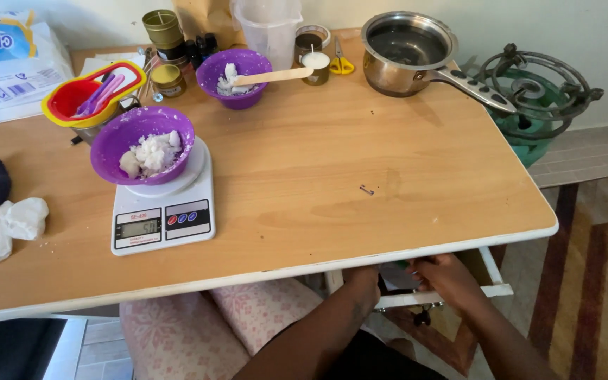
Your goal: The person is reading through a pink instruction book and writing notes in a white notebook at a workstation.
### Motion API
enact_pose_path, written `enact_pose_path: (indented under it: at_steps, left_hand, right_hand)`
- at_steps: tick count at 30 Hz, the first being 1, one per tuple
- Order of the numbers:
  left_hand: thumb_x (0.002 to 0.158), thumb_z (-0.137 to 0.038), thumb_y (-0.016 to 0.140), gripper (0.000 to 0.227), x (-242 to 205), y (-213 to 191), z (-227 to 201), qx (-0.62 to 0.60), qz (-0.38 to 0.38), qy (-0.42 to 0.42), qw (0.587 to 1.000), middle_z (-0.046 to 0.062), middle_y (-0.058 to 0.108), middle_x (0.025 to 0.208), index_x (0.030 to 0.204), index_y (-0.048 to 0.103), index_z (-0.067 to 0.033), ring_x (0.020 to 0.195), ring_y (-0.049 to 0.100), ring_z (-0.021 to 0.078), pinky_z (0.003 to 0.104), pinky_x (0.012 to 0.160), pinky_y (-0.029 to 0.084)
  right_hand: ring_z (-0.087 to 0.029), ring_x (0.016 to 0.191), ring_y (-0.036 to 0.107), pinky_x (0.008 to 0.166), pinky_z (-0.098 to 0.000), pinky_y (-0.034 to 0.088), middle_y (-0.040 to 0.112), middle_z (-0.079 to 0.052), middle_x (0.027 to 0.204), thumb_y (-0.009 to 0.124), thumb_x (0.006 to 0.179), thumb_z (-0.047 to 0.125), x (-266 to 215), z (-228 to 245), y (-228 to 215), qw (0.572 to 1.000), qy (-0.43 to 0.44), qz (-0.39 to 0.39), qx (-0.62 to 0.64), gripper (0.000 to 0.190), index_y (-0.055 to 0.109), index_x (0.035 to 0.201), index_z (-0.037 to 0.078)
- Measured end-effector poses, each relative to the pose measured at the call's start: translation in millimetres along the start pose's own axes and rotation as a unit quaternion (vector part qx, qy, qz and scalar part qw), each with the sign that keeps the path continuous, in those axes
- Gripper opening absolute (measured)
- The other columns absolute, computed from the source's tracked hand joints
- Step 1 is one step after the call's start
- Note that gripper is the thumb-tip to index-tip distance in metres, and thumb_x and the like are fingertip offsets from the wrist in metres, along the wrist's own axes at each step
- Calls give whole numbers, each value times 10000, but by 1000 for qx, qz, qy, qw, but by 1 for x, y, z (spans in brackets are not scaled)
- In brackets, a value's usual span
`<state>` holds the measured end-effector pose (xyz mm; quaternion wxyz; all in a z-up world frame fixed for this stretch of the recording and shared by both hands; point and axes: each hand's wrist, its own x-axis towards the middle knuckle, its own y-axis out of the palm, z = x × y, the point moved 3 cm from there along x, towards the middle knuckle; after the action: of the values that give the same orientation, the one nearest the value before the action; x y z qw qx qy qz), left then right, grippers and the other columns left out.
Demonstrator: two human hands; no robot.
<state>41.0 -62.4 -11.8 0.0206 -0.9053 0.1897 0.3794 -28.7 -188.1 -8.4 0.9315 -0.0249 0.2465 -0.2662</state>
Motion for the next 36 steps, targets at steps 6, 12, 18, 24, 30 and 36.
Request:
enact_pose_path:
  at_steps: [6, 12, 18, 24, 30, 36]
  left_hand:
    - [878, -85, 338, 257, 2, 5, 19, -115, 2, -66, 991, 92, 603, 656, 766, 568, -62, 492, 470, 140, 214, 390, 372]
    - [891, -32, 278, 323, 7, 27, 38, -232, -2, -133, 963, 72, 592, 595, 738, 561, -60, 390, 433, 76, 150, 293, 350]
    - [1010, -341, 391, 341, -52, 45, 65, -128, 177, -166, 962, 74, 663, 741, 965, 638, -110, 578, 631, 115, 196, 485, 549]
    - [837, -342, 624, 379, -44, -9, 63, -251, 161, -147, 943, 193, 675, 968, 1071, 608, -44, 877, 672, 301, 378, 781, 559]
    - [816, -220, 619, 174, -36, -45, 42, -297, 60, -107, 947, 94, 625, 823, 930, 608, -90, 736, 598, 231, 392, 745, 551]
    - [811, -261, 657, 268, -51, -34, 36, -204, 192, -152, 948, 79, 693, 909, 1012, 631, -86, 793, 677, 253, 401, 674, 567]
  right_hand:
    - [-239, 728, 634, 605, -324, 523, 698, -206, 850, 601, 840, 33, 16, -16, 1, 998, 52, 3, 37, 152, 651, 933, -76]
    - [-392, 683, 612, 732, -504, 538, 625, -330, 740, 484, 936, 258, -6, 18, 2, 981, 55, 134, 128, 451, 598, 940, -179]
    - [-251, 541, 573, 288, -353, 343, 629, -174, 711, 597, 874, 112, 38, -48, -38, 977, 83, 56, 186, 178, 604, 917, -60]
    - [-330, 1075, 535, 967, -434, 405, 576, -219, 1189, 477, 875, -60, -7, -30, -46, 965, 72, -18, 250, 302, 483, 1176, -39]
    - [-403, 1096, 496, 941, -490, 354, 544, -261, 1276, 427, 852, -79, -42, -4, -72, 969, 132, 12, 209, 446, 482, 1294, -77]
    - [-486, 1016, 540, 861, -524, 386, 594, -341, 1236, 486, 790, -106, -57, -16, -85, 944, 246, 100, 195, 503, 525, 1291, -130]
